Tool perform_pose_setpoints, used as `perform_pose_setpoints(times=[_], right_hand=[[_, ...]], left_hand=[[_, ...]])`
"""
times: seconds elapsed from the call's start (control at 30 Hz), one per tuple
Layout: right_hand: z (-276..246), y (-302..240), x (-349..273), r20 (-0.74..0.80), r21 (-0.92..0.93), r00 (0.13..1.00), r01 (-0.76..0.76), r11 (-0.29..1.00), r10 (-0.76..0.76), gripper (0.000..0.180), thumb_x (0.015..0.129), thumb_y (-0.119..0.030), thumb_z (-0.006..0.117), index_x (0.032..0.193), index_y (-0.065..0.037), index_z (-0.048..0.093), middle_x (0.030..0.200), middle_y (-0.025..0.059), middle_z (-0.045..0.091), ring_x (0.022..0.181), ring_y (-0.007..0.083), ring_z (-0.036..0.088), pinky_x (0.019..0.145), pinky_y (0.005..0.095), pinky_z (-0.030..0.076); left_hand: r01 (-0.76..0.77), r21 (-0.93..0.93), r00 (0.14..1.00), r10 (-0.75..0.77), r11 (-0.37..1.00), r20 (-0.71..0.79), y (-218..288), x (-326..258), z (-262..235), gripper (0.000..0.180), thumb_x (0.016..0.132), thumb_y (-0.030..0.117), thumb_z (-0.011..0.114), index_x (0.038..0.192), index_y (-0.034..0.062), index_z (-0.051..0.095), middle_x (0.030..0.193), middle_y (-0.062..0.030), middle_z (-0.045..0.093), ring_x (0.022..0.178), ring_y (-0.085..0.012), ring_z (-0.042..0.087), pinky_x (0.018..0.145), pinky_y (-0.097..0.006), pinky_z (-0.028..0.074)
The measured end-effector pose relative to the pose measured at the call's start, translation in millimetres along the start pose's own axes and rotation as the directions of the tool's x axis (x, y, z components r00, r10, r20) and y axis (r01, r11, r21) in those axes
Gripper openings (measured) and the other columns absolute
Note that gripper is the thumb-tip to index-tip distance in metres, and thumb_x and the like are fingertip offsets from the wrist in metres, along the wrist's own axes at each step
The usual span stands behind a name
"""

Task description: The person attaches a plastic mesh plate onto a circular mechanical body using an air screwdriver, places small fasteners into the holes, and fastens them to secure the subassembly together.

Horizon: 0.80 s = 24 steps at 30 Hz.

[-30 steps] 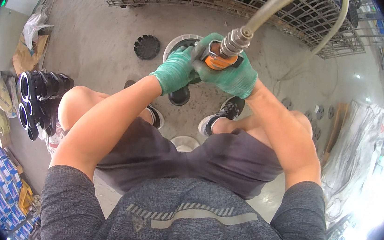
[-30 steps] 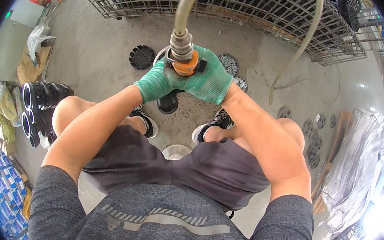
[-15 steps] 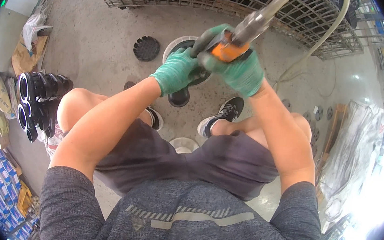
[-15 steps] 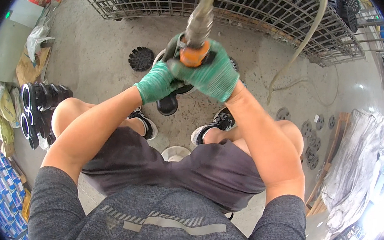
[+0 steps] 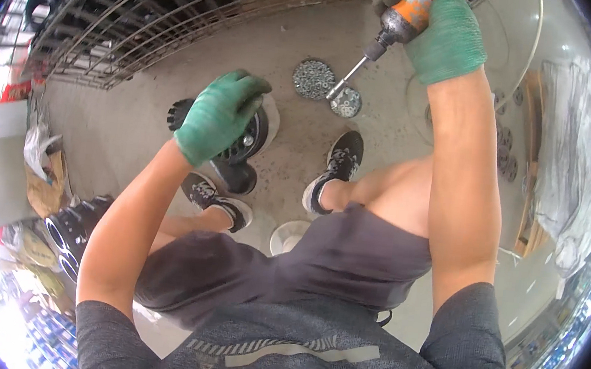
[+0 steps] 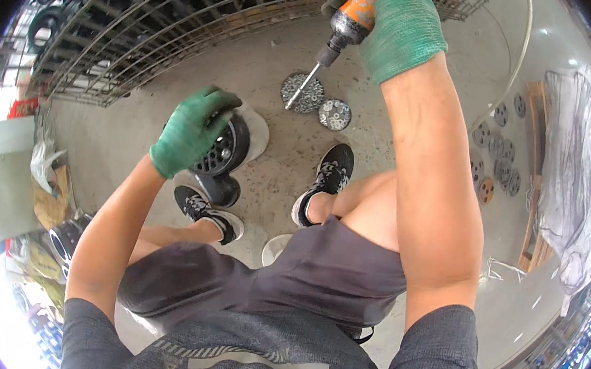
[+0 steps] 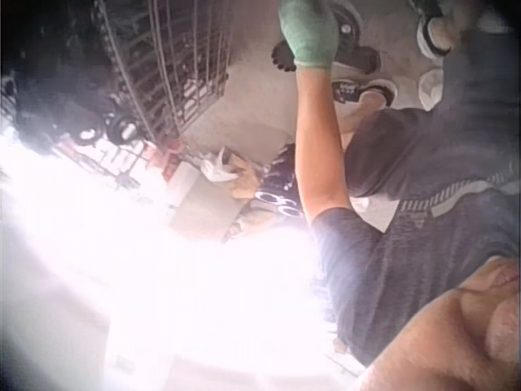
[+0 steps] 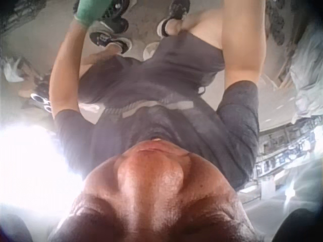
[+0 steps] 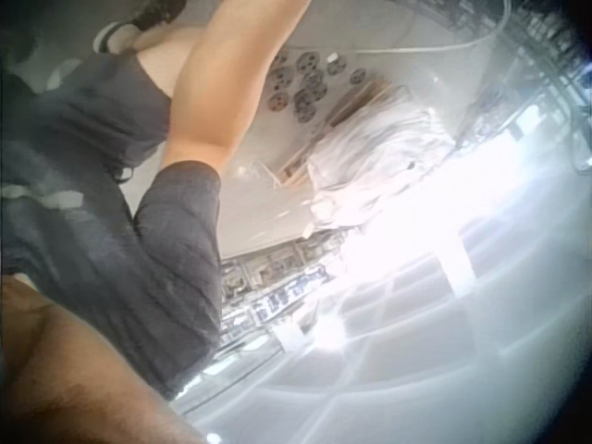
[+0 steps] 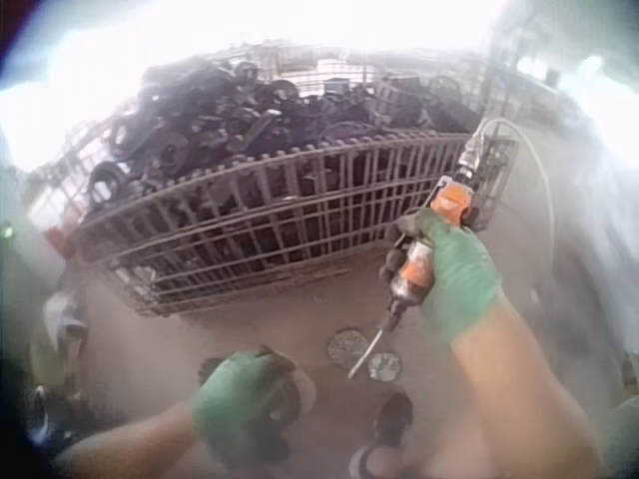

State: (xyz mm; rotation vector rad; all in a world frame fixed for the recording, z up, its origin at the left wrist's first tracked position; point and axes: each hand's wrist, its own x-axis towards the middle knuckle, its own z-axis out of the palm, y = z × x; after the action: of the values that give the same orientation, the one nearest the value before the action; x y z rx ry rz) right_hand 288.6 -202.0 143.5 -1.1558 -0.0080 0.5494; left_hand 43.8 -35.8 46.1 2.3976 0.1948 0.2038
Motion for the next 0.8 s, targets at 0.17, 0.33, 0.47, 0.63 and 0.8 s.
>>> perform_pose_setpoints(times=[0.17,0.33,0.47,0.63,0.8], right_hand=[[-21.3,-15.8,2.8,-0.125,-0.058,0.992,-0.006,0.998,-0.001,0.016,0.094,-0.013,0.064,0.101,0.001,0.065,0.082,0.0098,0.066,0.067,0.0213,0.064,0.057,0.0361,0.055],[-15.2,-27.7,11.8,-0.267,-0.132,0.962,-0.091,0.987,0.053,0.018,0.093,-0.011,0.065,0.101,0.005,0.065,0.079,0.0107,0.065,0.066,0.0207,0.064,0.055,0.0343,0.052],[-29.3,-26.2,21.1,-0.214,-0.234,0.976,-0.01,0.972,-0.041,0.019,0.092,-0.011,0.066,0.101,0.005,0.066,0.079,0.0111,0.065,0.066,0.0208,0.065,0.055,0.0343,0.052],[-40.9,-28.7,36.9,-0.213,-0.247,0.976,-0.013,0.969,-0.042,0.019,0.091,-0.012,0.067,0.101,0.004,0.066,0.078,0.0107,0.065,0.066,0.0204,0.064,0.055,0.034,0.052],[-44.2,-27.2,40.0,-0.206,-0.25,0.978,-0.025,0.968,-0.028,0.019,0.091,-0.013,0.068,0.101,0.004,0.066,0.078,0.0103,0.065,0.065,0.02,0.064,0.055,0.0337,0.052]], left_hand=[[-0.023,0.096,0.947,-0.009,0.995,0.32,-49.2,108.9,84.0,0.026,0.09,0.008,0.061,0.115,0.0041,0.068,0.114,-0.0222,0.068,0.105,-0.0434,0.063,0.09,-0.046,0.051],[0.156,0.365,0.826,-0.324,0.918,0.462,-136.3,149.5,200.3,0.033,0.087,0.006,0.064,0.12,0.006,0.068,0.116,-0.0225,0.069,0.106,-0.0408,0.067,0.091,-0.045,0.054],[0.282,0.376,0.728,-0.452,0.883,0.515,-151.1,153.5,258.8,0.042,0.099,0.028,0.052,0.137,0.0116,0.06,0.138,-0.022,0.058,0.123,-0.0392,0.058,0.104,-0.044,0.047],[0.565,0.383,0.606,-0.683,0.731,0.409,-149.1,149.0,292.2,0.049,0.102,0.038,0.048,0.145,0.0154,0.054,0.146,-0.0226,0.053,0.13,-0.0385,0.054,0.11,-0.046,0.043],[0.21,0.5,0.8,-0.442,0.84,0.406,-159.3,130.6,287.7,0.029,0.094,0.018,0.054,0.115,0.008,0.072,0.121,-0.0199,0.069,0.111,-0.0368,0.068,0.095,-0.048,0.055]])
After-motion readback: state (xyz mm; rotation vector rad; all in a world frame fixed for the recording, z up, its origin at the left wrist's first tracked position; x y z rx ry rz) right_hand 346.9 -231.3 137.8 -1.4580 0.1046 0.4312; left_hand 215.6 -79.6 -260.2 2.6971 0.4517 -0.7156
